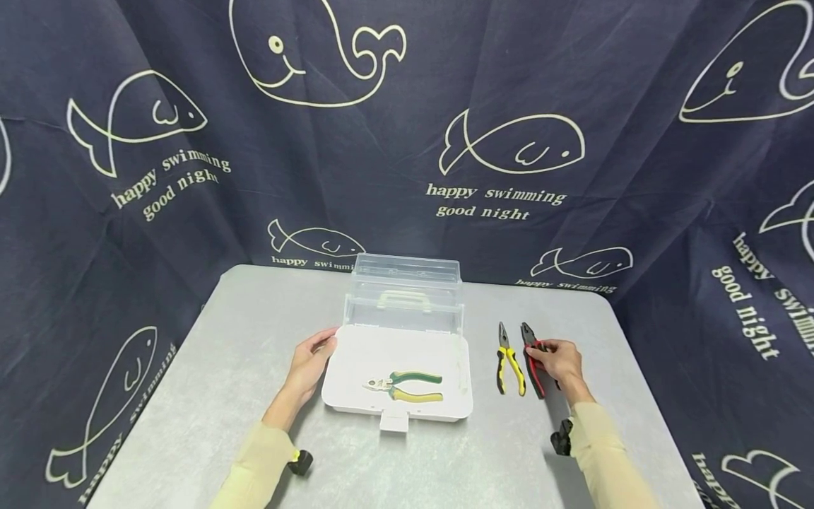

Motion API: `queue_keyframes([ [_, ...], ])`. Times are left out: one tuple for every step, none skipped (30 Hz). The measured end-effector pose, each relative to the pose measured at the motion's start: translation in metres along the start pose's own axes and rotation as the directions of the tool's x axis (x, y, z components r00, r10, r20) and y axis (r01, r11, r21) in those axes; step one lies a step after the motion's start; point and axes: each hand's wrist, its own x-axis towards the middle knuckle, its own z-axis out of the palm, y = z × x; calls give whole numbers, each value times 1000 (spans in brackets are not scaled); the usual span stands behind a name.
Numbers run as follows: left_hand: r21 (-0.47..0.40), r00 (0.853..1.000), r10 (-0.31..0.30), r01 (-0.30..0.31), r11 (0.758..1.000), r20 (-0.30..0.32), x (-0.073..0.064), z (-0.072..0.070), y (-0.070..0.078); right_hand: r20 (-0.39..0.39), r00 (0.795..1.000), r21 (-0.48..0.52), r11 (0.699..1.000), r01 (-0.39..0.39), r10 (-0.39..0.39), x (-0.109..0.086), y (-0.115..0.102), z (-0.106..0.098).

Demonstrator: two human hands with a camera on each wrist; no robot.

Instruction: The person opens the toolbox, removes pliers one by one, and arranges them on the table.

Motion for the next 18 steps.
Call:
queue_keyframes([
  [-1, 1000, -2, 2, 1000, -3, 0, 0, 0, -2, 1000, -14, 1000, 7, -7, 0, 0, 0],
  [-2, 1000, -2, 2, 1000, -5, 0, 0, 0, -8, 1000, -30, 1000, 8, -8, -1, -1, -1],
  [-2, 1000, 1, -1, 1000, -5, 0, 0, 0, -12, 1000, -43, 999, 6, -7, -1, -1, -1],
  [0, 1000, 3, -3, 1000, -5, 0, 0, 0, -15, 1000, -53, 999, 3, -4, -2, -2, -2],
  [-1, 1000, 3, -3, 1000, -3, 0, 0, 0, -16, 1000, -64, 998, 3, -4, -3, -2, -3],
  [0, 1000, -2, 2, 1000, -3, 0, 1, 1, -17, 1000, -72, 997, 4, -5, -3, -1, -3],
  [-1, 1000, -5, 5, 1000, -1, 0, 1, 1, -17, 1000, -77, 997, 3, -5, -4, -1, -4],
  [-4, 1000, -4, 4, 1000, 3, 0, 1, 1, -22, 1000, -93, 996, 5, -7, -5, 0, -5],
  [-8, 1000, -2, 2, 1000, 7, -1, 2, 1, -24, 1000, -111, 994, 16, -19, -6, 0, -6],
  [-9, 1000, -9, 9, 1000, 10, -1, 2, 2, -28, 999, -140, 990, 28, -33, -7, 0, -7],
  [-11, 1000, -11, 11, 1000, 14, -4, 3, 6, -40, 998, -174, 983, 50, -58, -8, 0, -7],
  [-7, 1000, -11, 11, 1000, 19, -6, 3, 11, -51, 995, -206, 976, 72, -84, -9, 0, -7],
  [-2, 1000, -11, 11, 1000, 23, -6, 3, 13, -61, 992, -243, 966, 94, -112, -9, 1, -8],
  [-2, 1000, -12, 13, 1000, 25, -7, 3, 14, -67, 988, -273, 955, 114, -137, -9, 1, -8],
  [-2, 1000, -14, 14, 1000, 25, -7, 3, 15, -71, 985, -292, 947, 132, -159, -10, 1, -9],
  [1, 1000, -16, 16, 1000, 23, -7, 3, 15, -73, 982, -304, 942, 143, -173, -9, 1, -9],
  [-3, 1000, -13, 13, 1000, 20, -7, 3, 14, -73, 980, -309, 938, 155, -186, -9, 2, -9],
  [-2, 1000, -9, 9, 1000, 18, -4, 2, 10, -68, 979, -311, 937, 160, -190, -10, 2, -9],
])
